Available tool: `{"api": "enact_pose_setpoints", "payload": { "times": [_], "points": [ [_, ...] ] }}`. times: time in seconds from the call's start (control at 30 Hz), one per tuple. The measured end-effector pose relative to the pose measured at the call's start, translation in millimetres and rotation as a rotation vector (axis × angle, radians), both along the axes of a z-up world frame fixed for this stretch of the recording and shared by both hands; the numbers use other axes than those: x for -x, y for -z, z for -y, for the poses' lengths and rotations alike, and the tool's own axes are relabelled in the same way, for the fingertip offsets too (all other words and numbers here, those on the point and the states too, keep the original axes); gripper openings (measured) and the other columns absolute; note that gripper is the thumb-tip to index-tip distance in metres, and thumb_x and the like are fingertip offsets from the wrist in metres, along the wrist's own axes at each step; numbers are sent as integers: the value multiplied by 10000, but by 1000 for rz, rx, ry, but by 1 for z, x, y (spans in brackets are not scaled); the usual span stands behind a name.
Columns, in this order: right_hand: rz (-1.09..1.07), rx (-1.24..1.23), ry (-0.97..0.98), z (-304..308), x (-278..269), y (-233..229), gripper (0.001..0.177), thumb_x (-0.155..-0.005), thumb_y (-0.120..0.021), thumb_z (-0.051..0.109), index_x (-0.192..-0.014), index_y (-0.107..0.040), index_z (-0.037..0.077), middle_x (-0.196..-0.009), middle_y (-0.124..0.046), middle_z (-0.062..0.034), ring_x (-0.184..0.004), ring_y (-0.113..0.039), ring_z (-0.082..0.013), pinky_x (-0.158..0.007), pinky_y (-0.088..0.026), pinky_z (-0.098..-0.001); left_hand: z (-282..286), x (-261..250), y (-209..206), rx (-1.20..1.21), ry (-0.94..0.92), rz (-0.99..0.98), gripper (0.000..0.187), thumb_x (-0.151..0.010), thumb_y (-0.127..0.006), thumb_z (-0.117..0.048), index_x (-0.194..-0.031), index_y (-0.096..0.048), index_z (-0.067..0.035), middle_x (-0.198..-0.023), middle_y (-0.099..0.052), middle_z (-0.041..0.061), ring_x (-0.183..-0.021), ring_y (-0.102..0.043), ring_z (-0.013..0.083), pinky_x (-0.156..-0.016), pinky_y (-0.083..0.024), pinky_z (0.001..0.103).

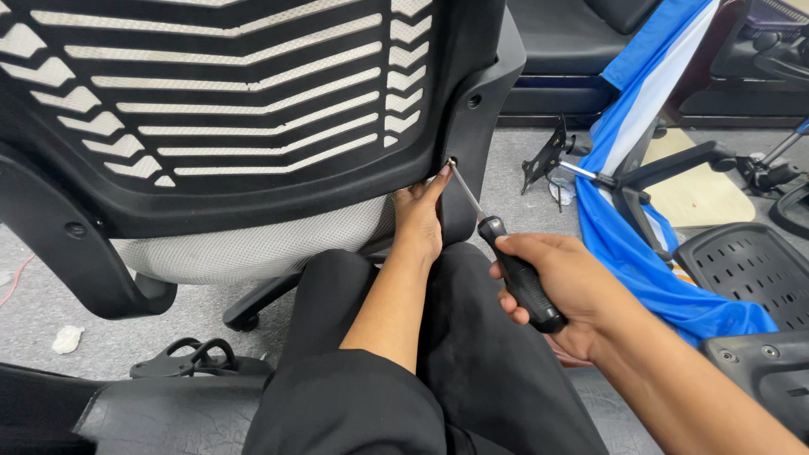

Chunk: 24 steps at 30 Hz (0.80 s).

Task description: The person uses a screwdriver to tighten screws on the back of an office chair. They work on multiple screw holes along the side frame of the chair back, securing the components together.

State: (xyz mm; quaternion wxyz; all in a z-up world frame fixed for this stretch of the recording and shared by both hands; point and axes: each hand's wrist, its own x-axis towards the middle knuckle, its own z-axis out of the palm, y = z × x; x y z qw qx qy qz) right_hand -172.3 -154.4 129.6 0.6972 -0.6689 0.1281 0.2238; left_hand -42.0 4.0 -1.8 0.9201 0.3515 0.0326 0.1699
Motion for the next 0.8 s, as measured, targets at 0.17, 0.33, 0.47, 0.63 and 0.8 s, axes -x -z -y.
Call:
{"api": "enact_pose_setpoints", "payload": {
  "times": [0.17, 0.33, 0.47, 0.63, 0.8],
  "points": [
    [-250, -447, 35, 12, -7, 0, 265, -953, -579, 227, -1106, -594, 12, -774, -609, -66, -499, -531, -105, -335, -399, -182, 1, 1, -3, 19, 4, -6, 559, -803, -797, -15, -1298, -549, -85, -1165, -697, 28, -1138, -651, 138, -1104, -446, 328],
    [-255, -236, 92, 13, -7, -2, 249, -958, -556, 249, -1067, -626, 38, -748, -595, -80, -506, -553, -146, -384, -456, -216, 0, 2, -2, 38, 13, 30, 561, -802, -798, -6, -1299, -547, -81, -1166, -687, 36, -1132, -648, 149, -1092, -458, 339],
    [-194, -51, 43, 15, -11, -6, 266, -984, -555, 258, -986, -595, -6, -715, -620, -98, -468, -560, -189, -403, -498, -273, 1, 1, -1, 20, -8, 28, 548, -814, -796, -2, -1301, -554, -70, -1179, -678, 37, -1135, -643, 140, -1080, -461, 318],
    [-119, 124, -50, 9, -8, -11, 404, -1025, -533, 316, -944, -655, -60, -656, -633, -129, -429, -572, -181, -373, -466, -291, 2, 0, 1, 35, -11, 57, 535, -815, -791, 7, -1289, -554, -63, -1190, -675, 62, -1145, -642, 162, -1068, -473, 313],
    [9, 375, -40, -1, -5, -19, 413, -1035, -553, 321, -953, -689, -60, -599, -566, -121, -408, -526, -174, -344, -417, -312, 0, -1, 5, 18, 22, 53, 514, -830, -781, 4, -1291, -560, -40, -1258, -645, 58, -1189, -622, 154, -1085, -458, 300]
  ]
}}
